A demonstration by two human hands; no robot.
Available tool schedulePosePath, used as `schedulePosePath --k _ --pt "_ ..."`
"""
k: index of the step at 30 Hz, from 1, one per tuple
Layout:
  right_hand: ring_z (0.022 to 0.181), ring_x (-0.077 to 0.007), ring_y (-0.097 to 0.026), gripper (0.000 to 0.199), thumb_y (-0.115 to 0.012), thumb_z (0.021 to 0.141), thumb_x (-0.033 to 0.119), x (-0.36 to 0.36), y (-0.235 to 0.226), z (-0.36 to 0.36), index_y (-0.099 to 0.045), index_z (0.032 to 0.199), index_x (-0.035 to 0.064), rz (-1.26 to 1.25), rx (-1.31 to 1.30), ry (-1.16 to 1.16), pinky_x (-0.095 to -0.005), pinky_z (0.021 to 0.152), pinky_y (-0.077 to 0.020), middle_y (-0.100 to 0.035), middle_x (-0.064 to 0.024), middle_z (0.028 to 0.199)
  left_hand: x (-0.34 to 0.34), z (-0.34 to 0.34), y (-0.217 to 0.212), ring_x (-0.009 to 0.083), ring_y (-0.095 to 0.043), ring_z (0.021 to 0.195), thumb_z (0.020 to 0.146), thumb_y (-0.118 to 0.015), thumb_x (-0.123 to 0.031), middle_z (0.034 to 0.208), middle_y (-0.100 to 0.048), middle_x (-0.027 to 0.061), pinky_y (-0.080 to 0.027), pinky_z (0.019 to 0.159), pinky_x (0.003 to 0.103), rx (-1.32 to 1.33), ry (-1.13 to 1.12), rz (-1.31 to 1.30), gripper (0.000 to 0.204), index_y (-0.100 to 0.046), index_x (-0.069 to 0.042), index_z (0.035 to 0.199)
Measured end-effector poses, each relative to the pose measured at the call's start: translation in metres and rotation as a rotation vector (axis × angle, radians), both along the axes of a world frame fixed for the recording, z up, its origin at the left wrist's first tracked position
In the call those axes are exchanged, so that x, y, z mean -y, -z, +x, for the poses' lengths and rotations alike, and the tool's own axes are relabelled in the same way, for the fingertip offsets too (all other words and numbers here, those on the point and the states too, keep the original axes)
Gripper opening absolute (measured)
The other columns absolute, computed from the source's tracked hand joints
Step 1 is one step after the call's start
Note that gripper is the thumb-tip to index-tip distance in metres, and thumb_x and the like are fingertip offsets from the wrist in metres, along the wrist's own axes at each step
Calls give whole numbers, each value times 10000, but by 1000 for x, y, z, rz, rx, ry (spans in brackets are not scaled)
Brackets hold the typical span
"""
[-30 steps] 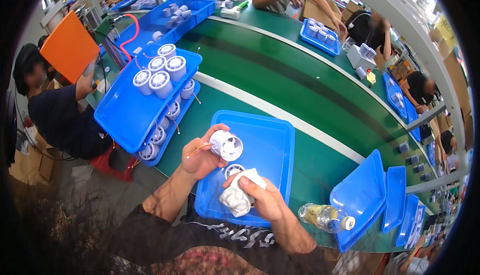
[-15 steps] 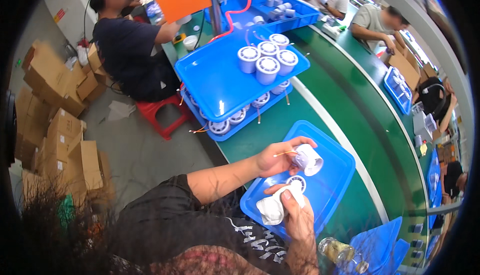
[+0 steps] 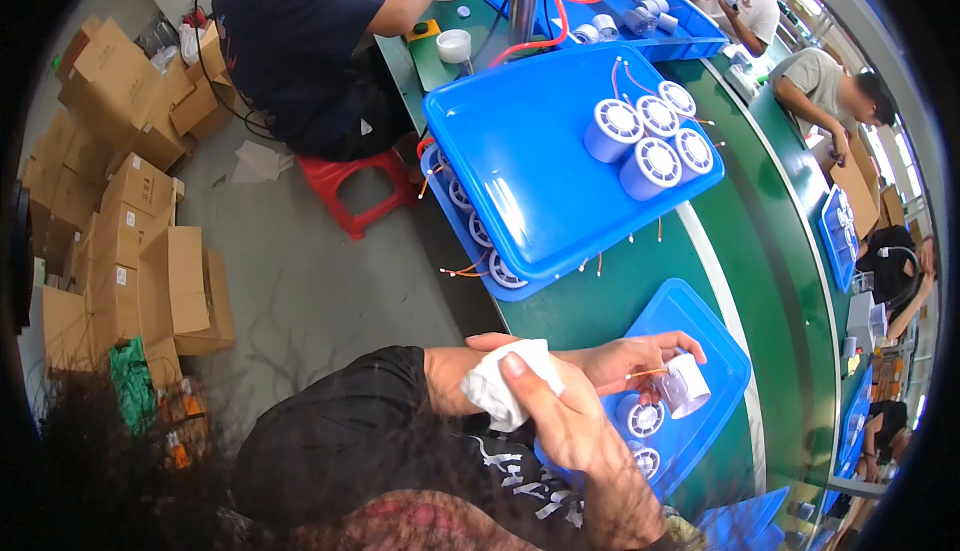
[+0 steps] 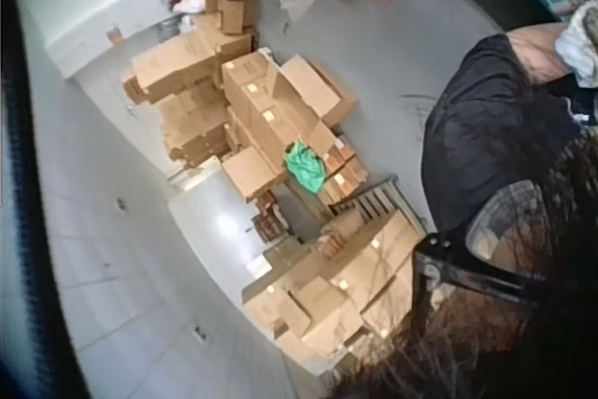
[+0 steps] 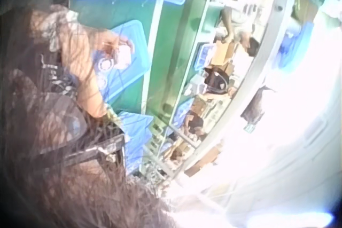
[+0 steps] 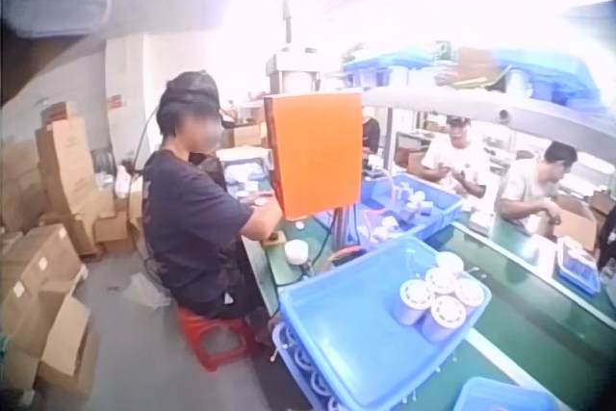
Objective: Cleaning white cylindrical electronic components with a cloth and cleaning solution at an assembly line.
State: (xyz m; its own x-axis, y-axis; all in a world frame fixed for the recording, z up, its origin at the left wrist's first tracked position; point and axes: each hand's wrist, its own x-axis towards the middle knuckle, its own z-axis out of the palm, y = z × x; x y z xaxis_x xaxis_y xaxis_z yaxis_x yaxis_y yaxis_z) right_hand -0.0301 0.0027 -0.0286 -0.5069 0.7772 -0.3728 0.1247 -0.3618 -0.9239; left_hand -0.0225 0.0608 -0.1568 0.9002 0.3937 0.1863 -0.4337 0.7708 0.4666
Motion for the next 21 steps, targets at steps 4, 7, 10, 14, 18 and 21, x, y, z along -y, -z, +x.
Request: schedulePosePath --k 4,7,10,14,18,21 --pt "947 -117 -609 385 -450 1021 322 -31 -17 -38 -596 1255 53 -50 118 -200 -251 874 -458 -671 -64 1014 -2 -8 -5 113 -560 789 855 -463 -153 1036 -592 44 -440 634 236 18 8 -8 440 -449 -123 1294" --pt "894 -108 -591 345 -458 1025 319 -44 -1 -56 -588 1241 83 -123 -13 -342 -259 772 -503 -650 -42 966 -3 -7 -5 118 -558 795 862 -458 -153 1048 -586 50 -438 635 241 24 39 1 437 -447 -126 1298" --pt "829 -108 -583 355 -431 1036 336 -47 4 -75 -582 1218 71 -13 -34 -393 -279 702 -516 -641 -44 928 -4 -10 -2 122 -559 805 862 -457 -149 1065 -575 57 -442 633 244 -6 36 -12 432 -448 -126 1294" --pt "804 -116 -581 351 -422 1040 332 -53 -6 -77 -580 1203 63 116 5 -497 -285 691 -517 -641 -51 928 -4 -14 -2 127 -563 781 857 -459 -146 1054 -582 57 -446 622 250 -29 6 -18 434 -453 -135 1290" --pt "789 -122 -583 353 -427 1038 338 -50 -9 -68 -587 1190 61 82 11 -489 -291 674 -511 -644 -59 903 -2 -10 -4 132 -566 758 851 -461 -142 1044 -589 56 -451 611 256 -40 -23 -18 435 -459 -145 1286" --pt "789 -126 -585 355 -423 1039 335 -47 -14 -61 -589 1185 57 146 16 -517 -290 687 -502 -643 -63 894 0 -6 -7 135 -569 740 846 -463 -139 1036 -595 56 -455 603 260 -48 -47 -14 437 -463 -152 1283"
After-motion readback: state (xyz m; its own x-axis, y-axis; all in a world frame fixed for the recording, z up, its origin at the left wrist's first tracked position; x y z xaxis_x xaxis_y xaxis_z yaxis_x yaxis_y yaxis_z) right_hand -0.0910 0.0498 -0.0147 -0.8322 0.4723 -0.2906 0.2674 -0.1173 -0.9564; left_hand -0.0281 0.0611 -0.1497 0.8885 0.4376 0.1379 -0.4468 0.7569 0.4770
